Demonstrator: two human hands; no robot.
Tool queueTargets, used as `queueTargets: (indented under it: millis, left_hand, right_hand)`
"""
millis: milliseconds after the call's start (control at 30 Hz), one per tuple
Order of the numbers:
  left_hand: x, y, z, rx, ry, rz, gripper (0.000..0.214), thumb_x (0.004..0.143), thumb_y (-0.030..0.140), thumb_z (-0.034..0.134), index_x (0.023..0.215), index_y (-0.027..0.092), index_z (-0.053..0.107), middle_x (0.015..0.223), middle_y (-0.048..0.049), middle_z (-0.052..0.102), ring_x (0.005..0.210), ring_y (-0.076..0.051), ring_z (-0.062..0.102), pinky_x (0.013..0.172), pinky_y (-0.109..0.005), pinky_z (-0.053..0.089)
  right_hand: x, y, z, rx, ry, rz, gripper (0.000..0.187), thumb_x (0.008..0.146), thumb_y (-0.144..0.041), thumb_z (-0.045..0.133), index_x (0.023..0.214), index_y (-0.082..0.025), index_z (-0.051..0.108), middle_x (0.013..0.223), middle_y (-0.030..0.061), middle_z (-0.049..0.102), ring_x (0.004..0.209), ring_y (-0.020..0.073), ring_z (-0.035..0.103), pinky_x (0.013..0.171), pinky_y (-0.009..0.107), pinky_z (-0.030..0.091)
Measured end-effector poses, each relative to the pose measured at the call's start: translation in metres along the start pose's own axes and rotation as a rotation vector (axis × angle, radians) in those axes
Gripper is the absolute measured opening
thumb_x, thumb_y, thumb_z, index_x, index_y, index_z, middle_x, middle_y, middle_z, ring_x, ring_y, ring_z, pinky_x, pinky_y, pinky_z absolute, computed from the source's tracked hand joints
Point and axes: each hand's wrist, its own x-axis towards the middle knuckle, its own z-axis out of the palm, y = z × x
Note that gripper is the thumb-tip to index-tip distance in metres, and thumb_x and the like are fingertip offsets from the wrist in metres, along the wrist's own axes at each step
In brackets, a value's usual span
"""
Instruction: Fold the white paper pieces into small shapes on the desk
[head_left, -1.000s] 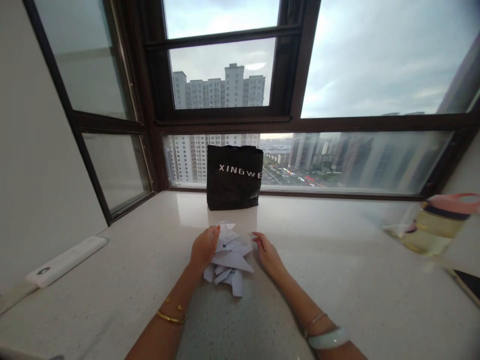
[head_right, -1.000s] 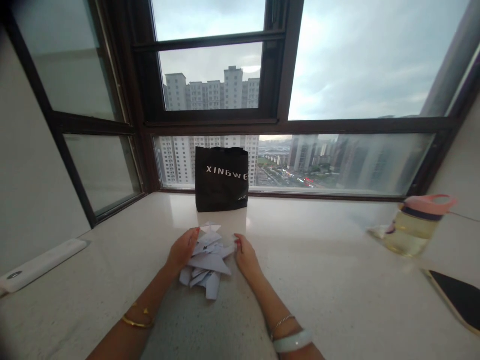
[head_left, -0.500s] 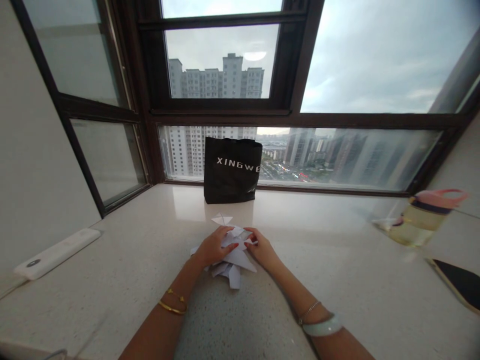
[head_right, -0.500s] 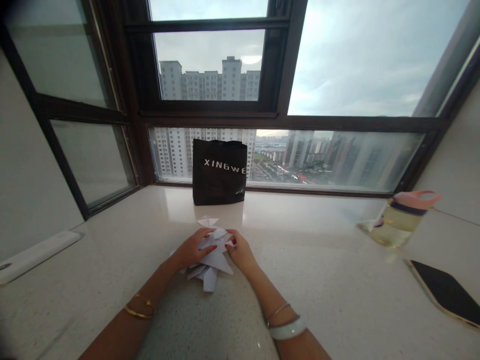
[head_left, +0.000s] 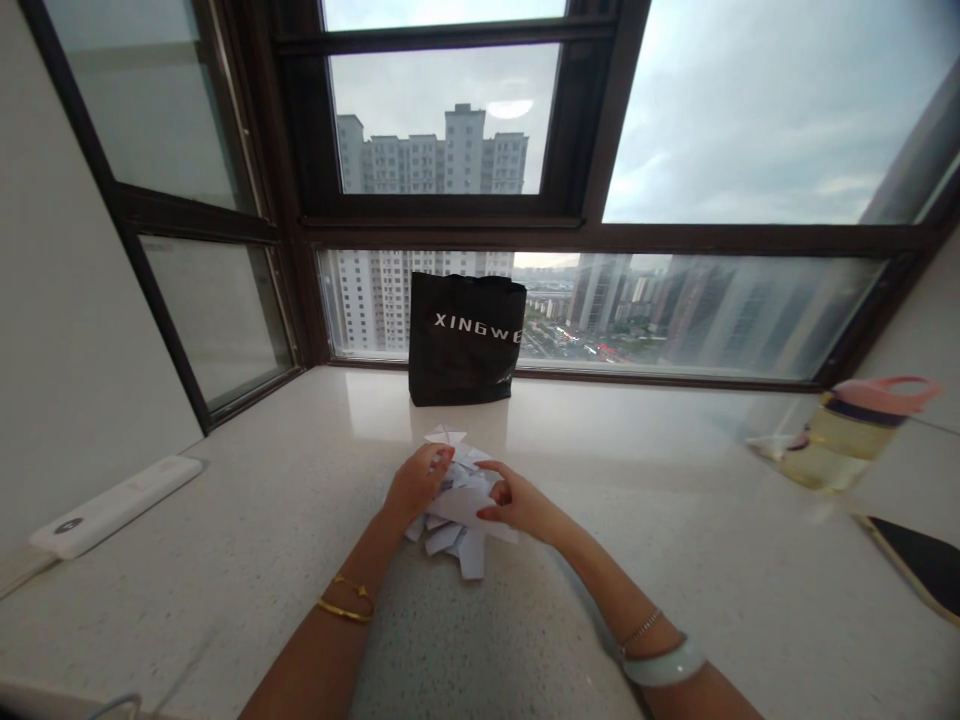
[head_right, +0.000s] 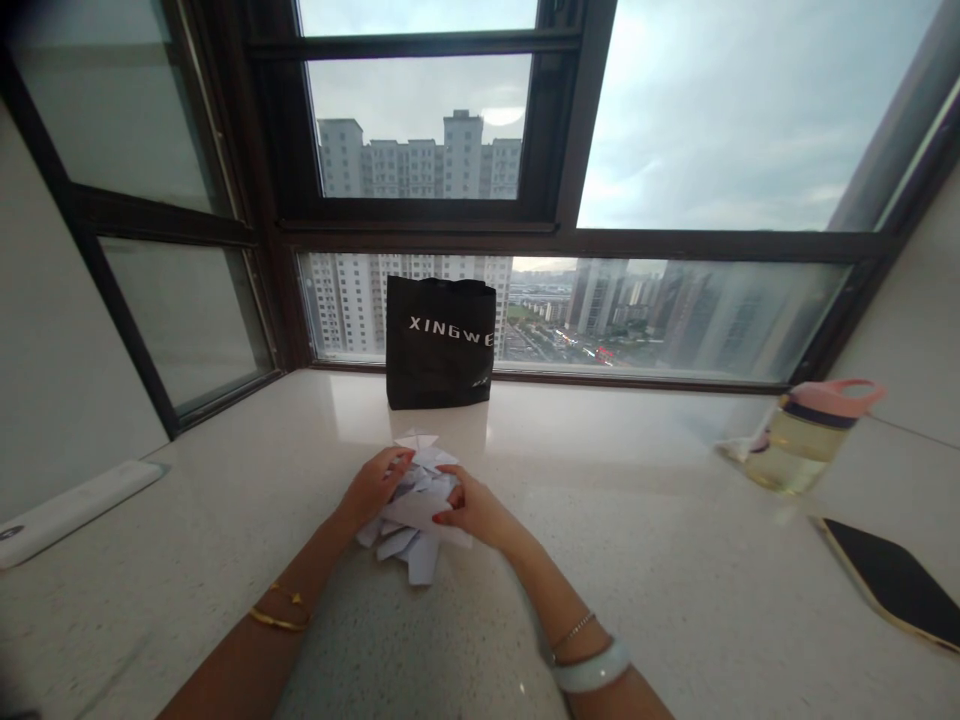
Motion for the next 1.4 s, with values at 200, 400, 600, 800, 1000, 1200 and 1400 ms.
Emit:
queueTargets:
  millis: [200,400,600,800,1000,1200,1400]
  left_hand:
    - [0.005,0.001,-0.005,-0.259,0.279,-0.066,0.045,0.083,0.047,0.028,0.077,0.017,0.061,0.080,-0.0052,0.064,0.077,-0.016,0.058,0.070,-0.026,0.043]
    - [0.008,0.015,0.001,-0.643,-0.073,-0.249,0.057,0.072,0.064,0.034,0.082,0.013,0.057,0.057,-0.0015,0.057,0.042,-0.009,0.051,0.040,-0.019,0.034]
    - [-0.004,0.030,0.009,-0.753,-0.205,-0.181,0.055,0.066,0.047,0.060,0.110,0.016,0.047,0.078,-0.0030,0.061,0.059,-0.013,0.061,0.050,-0.022,0.044]
    - [-0.006,0.035,0.002,-0.633,-0.126,-0.133,0.044,0.067,0.039,0.061,0.103,0.016,0.050,0.070,-0.0008,0.061,0.059,-0.011,0.057,0.051,-0.020,0.043]
    - [-0.005,0.033,0.010,-0.726,-0.127,-0.232,0.050,0.062,0.039,0.067,0.105,0.017,0.052,0.067,0.0016,0.061,0.054,-0.008,0.054,0.051,-0.018,0.042]
    - [-0.008,0.032,0.021,-1.024,-0.245,-0.306,0.049,0.062,0.042,0.067,0.100,0.012,0.058,0.092,-0.0081,0.064,0.084,-0.017,0.059,0.074,-0.028,0.046]
    - [-0.011,0.038,0.015,-0.933,-0.327,-0.088,0.060,0.060,0.023,0.071,0.116,0.024,0.050,0.126,-0.0078,0.048,0.114,-0.021,0.044,0.094,-0.033,0.035]
  right_hand:
    - [0.000,-0.014,-0.024,0.302,0.202,-0.056,0.028,0.059,-0.039,0.067,0.072,-0.016,0.061,0.056,-0.0031,0.057,0.049,0.0093,0.047,0.048,0.022,0.033]
    - [0.000,-0.013,-0.017,0.012,0.630,-0.356,0.011,0.067,-0.030,0.061,0.068,-0.020,0.065,0.063,-0.0012,0.052,0.056,0.0113,0.047,0.053,0.025,0.039]
    - [-0.002,-0.010,-0.003,-0.134,0.586,-0.515,0.024,0.076,-0.018,0.044,0.080,-0.024,0.067,0.095,0.0054,0.053,0.090,0.0176,0.052,0.080,0.034,0.042]
    - [0.004,-0.004,-0.002,0.243,0.731,-0.283,0.039,0.075,-0.034,0.049,0.112,-0.024,0.047,0.100,0.0046,0.051,0.064,0.0114,0.054,0.056,0.028,0.048]
    - [0.006,-0.005,-0.004,0.481,0.527,-0.124,0.052,0.057,-0.037,0.069,0.101,-0.019,0.048,0.047,-0.0105,0.045,0.040,0.0077,0.045,0.042,0.021,0.039]
    - [0.002,-0.014,0.004,0.684,0.517,-0.138,0.045,0.055,-0.033,0.073,0.090,-0.021,0.049,0.049,-0.0093,0.051,0.044,0.0091,0.052,0.047,0.024,0.046]
    - [0.001,-0.016,0.018,0.944,0.351,-0.064,0.046,0.056,-0.026,0.073,0.098,-0.024,0.052,0.080,-0.0003,0.064,0.065,0.0132,0.061,0.055,0.026,0.051]
